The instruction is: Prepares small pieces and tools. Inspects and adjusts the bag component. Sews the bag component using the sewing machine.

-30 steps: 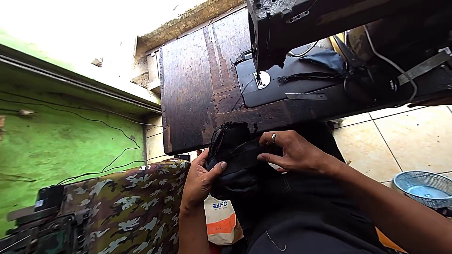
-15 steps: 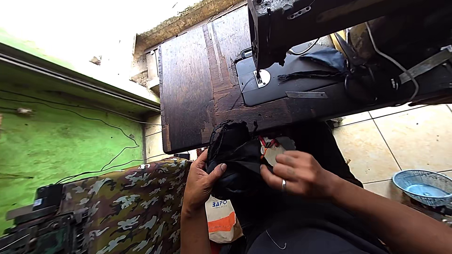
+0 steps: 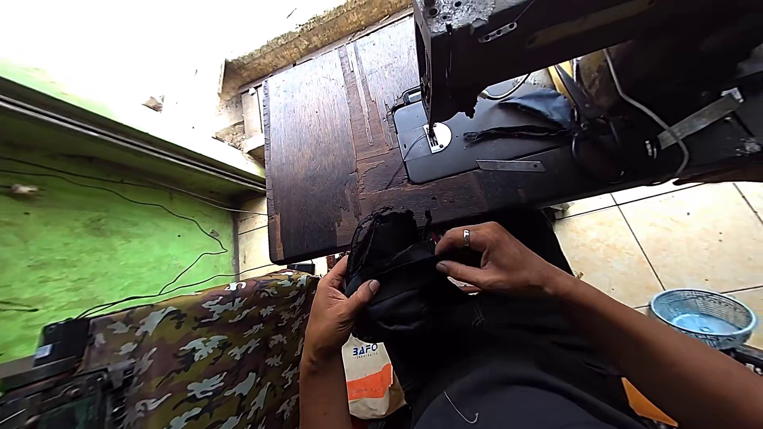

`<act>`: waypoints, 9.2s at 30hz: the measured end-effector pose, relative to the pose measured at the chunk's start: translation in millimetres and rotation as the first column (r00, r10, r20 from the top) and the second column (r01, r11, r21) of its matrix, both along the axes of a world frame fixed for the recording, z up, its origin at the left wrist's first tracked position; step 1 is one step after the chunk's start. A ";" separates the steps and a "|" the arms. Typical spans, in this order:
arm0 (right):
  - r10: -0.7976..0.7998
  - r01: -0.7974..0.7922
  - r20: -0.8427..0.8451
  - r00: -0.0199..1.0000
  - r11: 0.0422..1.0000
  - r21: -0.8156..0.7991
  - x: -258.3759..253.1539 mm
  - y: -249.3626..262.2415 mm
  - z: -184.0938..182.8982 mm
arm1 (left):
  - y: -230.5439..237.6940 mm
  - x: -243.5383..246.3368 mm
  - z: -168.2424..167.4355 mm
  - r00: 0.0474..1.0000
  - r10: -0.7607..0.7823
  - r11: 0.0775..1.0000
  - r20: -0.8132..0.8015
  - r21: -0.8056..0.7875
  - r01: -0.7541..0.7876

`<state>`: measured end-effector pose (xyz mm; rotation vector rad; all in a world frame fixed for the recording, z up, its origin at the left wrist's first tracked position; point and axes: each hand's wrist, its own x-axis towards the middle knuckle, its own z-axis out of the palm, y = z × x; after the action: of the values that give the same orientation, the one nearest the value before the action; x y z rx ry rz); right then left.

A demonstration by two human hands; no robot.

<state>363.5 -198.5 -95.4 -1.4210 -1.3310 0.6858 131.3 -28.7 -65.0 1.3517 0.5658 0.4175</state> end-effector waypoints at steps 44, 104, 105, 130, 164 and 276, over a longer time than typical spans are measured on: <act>-0.033 -0.094 -0.335 0.942 0.930 -0.355 70.7 -9.6 33.0 | 31.7 151.2 13.4 0.613 -0.741 0.578 -0.274 0.204 0.790; 0.191 -0.283 -0.250 0.949 0.868 -0.408 -24.4 -108.7 -32.7 | -76.3 50.5 -24.0 0.981 0.084 0.990 -0.173 0.130 -0.062; 0.201 -0.285 -0.233 0.951 0.861 -0.421 -26.0 -105.4 -31.6 | -76.0 47.8 -25.3 0.981 0.103 0.986 -0.164 0.149 -0.079; 0.197 -0.186 -0.009 0.980 0.907 -0.377 -28.8 -108.3 -50.3 | -62.3 35.3 -39.1 0.976 0.092 0.979 -0.195 0.194 -0.054; -0.489 0.681 0.578 0.653 0.712 -0.168 63.9 -51.5 25.7 | -53.5 85.0 -28.0 0.970 -0.213 0.902 -0.120 0.358 0.242; -0.296 0.153 -0.610 0.735 0.949 -0.276 -23.2 -50.5 -36.2 | -55.5 49.6 -50.7 0.995 -0.060 0.991 -0.076 0.114 0.069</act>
<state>340.3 -249.0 -131.6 -1.3002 -0.5359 1.0549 180.9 -84.2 -115.8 1.4978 0.5623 0.3544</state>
